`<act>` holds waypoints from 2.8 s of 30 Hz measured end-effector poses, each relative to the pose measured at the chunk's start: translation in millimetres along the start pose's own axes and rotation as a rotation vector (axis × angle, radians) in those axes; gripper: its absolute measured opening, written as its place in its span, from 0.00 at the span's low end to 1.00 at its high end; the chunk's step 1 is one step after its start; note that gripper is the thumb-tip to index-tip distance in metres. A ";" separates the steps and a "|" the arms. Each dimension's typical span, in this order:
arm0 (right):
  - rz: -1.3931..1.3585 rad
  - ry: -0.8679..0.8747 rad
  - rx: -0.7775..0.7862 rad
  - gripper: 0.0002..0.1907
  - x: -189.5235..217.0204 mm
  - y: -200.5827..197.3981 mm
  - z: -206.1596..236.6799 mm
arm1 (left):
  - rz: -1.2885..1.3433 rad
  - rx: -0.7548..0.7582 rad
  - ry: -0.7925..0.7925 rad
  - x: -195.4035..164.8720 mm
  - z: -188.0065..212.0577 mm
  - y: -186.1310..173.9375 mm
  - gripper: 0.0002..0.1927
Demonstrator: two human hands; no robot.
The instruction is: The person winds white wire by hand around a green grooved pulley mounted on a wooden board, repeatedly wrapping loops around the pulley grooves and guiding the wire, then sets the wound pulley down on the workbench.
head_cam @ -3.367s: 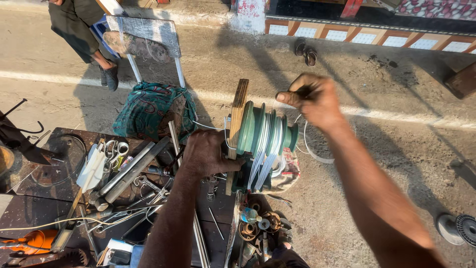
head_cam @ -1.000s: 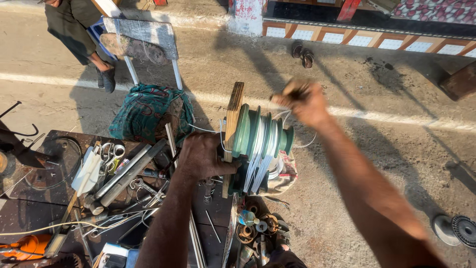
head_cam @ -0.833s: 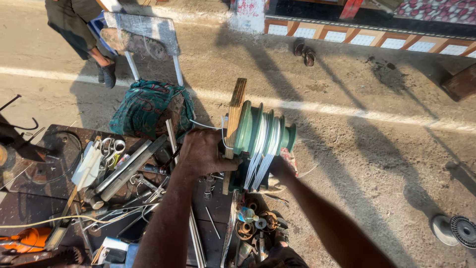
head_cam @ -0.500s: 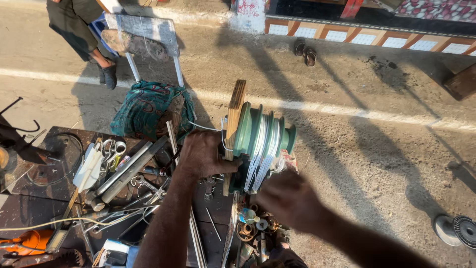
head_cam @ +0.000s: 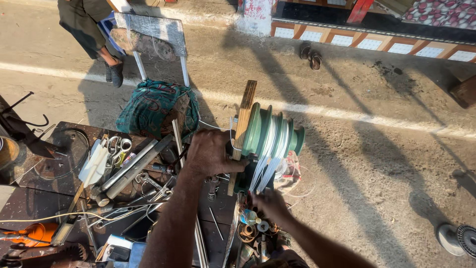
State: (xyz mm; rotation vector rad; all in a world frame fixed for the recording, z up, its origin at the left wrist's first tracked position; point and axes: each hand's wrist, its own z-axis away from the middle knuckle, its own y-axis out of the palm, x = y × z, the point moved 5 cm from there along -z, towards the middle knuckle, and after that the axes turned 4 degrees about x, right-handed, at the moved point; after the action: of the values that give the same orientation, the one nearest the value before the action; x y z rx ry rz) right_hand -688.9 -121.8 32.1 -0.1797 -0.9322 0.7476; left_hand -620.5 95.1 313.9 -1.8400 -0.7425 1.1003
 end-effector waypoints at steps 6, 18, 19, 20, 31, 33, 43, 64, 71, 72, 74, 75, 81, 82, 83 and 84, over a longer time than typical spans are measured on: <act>0.671 -1.263 -0.385 0.04 150.8 -72.9 169.0 | 0.032 -0.043 0.047 -1.2 2.1 -1.3 0.24; -0.409 -0.525 -0.248 0.15 150.4 -185.1 -33.9 | -0.008 0.032 -0.005 3.3 0.7 4.2 0.26; -0.358 -0.451 -0.201 0.17 125.5 -142.7 -42.5 | -0.020 0.030 -0.008 3.4 0.8 4.0 0.27; -0.285 -0.340 -0.148 0.18 98.0 -101.6 -41.6 | -0.034 0.027 -0.014 3.5 0.7 3.3 0.27; 0.903 -1.431 -0.564 0.05 190.6 -129.6 197.3 | 0.020 0.059 -0.049 -3.5 -0.5 -2.9 0.28; 0.840 -1.321 -0.661 0.02 222.8 -202.6 180.5 | 0.005 0.077 -0.055 -4.5 -1.8 -3.2 0.28; 0.158 -0.425 -0.157 0.09 60.3 -65.4 -40.5 | 0.009 0.046 -0.016 -3.8 -0.4 2.8 0.30; 0.433 -0.376 -0.367 0.20 86.7 -113.2 -49.2 | 0.018 0.016 -0.014 -8.0 0.5 -5.9 0.27; 0.390 -0.801 -0.146 0.13 75.5 -31.8 109.9 | -0.005 0.046 -0.029 -1.8 0.3 3.9 0.25; 0.624 -1.020 -0.230 0.10 106.4 -47.6 140.0 | 0.002 0.035 -0.017 -2.8 0.1 3.2 0.25; 0.898 -1.317 -0.420 0.04 159.3 -96.8 185.4 | 0.017 0.010 0.011 -5.2 -0.6 0.4 0.25; 0.929 -1.413 -0.525 0.02 182.3 -131.2 197.7 | 0.003 0.019 0.003 -5.5 -1.3 -0.7 0.25; -0.068 -0.932 -0.545 0.08 227.5 -268.5 68.4 | 0.001 0.044 -0.019 -9.7 -2.0 -3.5 0.25; -0.302 -0.842 -0.416 0.05 207.9 -250.3 38.9 | -0.017 0.043 -0.015 -9.7 -2.3 -3.7 0.26; -0.382 -0.703 -0.344 0.08 188.2 -225.1 11.1 | -0.031 0.047 -0.013 -9.7 -2.2 -3.1 0.27; -0.398 -0.570 -0.282 0.11 161.0 -188.8 -5.4 | -0.032 0.055 -0.021 -9.3 -1.8 -1.8 0.27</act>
State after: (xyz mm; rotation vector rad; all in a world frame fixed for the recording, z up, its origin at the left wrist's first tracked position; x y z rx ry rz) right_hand -530.1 -155.3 219.8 -0.0198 -1.5632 0.2906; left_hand -623.0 87.8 319.6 -1.7668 -0.7441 1.1109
